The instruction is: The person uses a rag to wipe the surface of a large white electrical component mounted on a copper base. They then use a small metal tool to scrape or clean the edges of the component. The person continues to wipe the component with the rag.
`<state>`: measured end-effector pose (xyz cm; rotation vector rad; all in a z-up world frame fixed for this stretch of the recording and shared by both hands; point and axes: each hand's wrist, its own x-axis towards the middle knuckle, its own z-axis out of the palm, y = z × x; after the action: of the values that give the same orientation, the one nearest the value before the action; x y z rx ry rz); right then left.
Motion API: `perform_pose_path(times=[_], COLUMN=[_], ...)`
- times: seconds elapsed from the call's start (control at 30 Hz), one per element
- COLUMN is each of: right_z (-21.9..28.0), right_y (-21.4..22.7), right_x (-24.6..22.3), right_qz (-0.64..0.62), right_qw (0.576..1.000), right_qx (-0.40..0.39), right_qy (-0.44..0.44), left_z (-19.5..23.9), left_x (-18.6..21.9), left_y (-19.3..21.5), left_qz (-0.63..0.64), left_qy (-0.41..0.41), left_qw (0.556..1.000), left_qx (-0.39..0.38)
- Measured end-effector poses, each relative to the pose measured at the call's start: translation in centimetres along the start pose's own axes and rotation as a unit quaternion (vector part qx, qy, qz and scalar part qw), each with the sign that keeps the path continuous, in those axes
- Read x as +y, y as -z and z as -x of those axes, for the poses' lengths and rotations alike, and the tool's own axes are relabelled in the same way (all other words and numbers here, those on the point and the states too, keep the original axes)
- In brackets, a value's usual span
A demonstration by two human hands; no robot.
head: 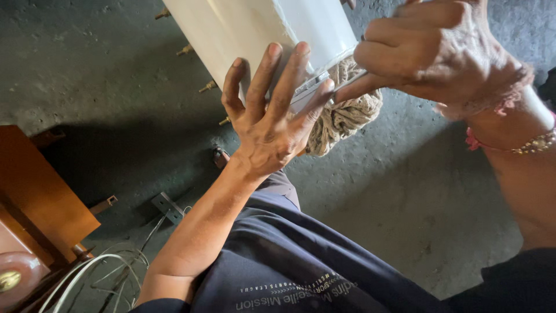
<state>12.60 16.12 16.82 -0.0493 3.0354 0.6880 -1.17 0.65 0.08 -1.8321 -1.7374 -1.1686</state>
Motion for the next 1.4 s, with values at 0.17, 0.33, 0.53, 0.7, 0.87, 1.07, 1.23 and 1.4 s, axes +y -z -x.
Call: perform_pose_path(times=[0.17, 0.33, 0.53, 0.7, 0.87, 1.07, 1.23, 1.4], right_z=[2.9, 10.0, 5.0, 9.7, 12.5, 5.5, 4.2, 1.7], right_y=[-2.7, -16.5, -25.3, -21.0, -14.5, -4.5, -3.2, -1.0], right_x=[-0.8, -0.8, -13.3, -11.9, -4.9, -1.3, 0.1, -0.8], right_qz=[0.019, -0.101, -0.681, -0.453, -0.168, -0.01, 0.008, 0.058], right_qw=[0.999, 0.948, 0.401, 0.654, 0.901, 0.982, 0.996, 0.994], right_qx=[0.039, 0.25, 0.52, 0.401, 0.231, 0.14, 0.078, 0.085], right_qy=[-0.007, -0.169, -0.323, -0.454, -0.327, -0.125, -0.047, -0.025], left_z=[-0.1, -0.6, -0.8, -0.4, -0.4, 0.3, 0.5, 0.1], left_x=[0.3, 0.1, -0.1, -0.1, -0.1, -0.1, -0.4, -0.4], left_y=[0.4, 0.4, 0.9, 1.3, 0.4, 0.0, -0.1, 0.5], left_qz=[0.007, -0.019, -0.005, 0.026, -0.005, 0.0, 0.003, 0.02], left_qy=[0.003, -0.006, -0.016, -0.016, -0.014, -0.017, -0.017, -0.017], left_qw=[1.0, 1.0, 1.0, 0.999, 1.0, 1.0, 1.0, 1.0], left_qx=[-0.011, -0.002, -0.026, -0.028, 0.01, 0.01, 0.001, -0.012])
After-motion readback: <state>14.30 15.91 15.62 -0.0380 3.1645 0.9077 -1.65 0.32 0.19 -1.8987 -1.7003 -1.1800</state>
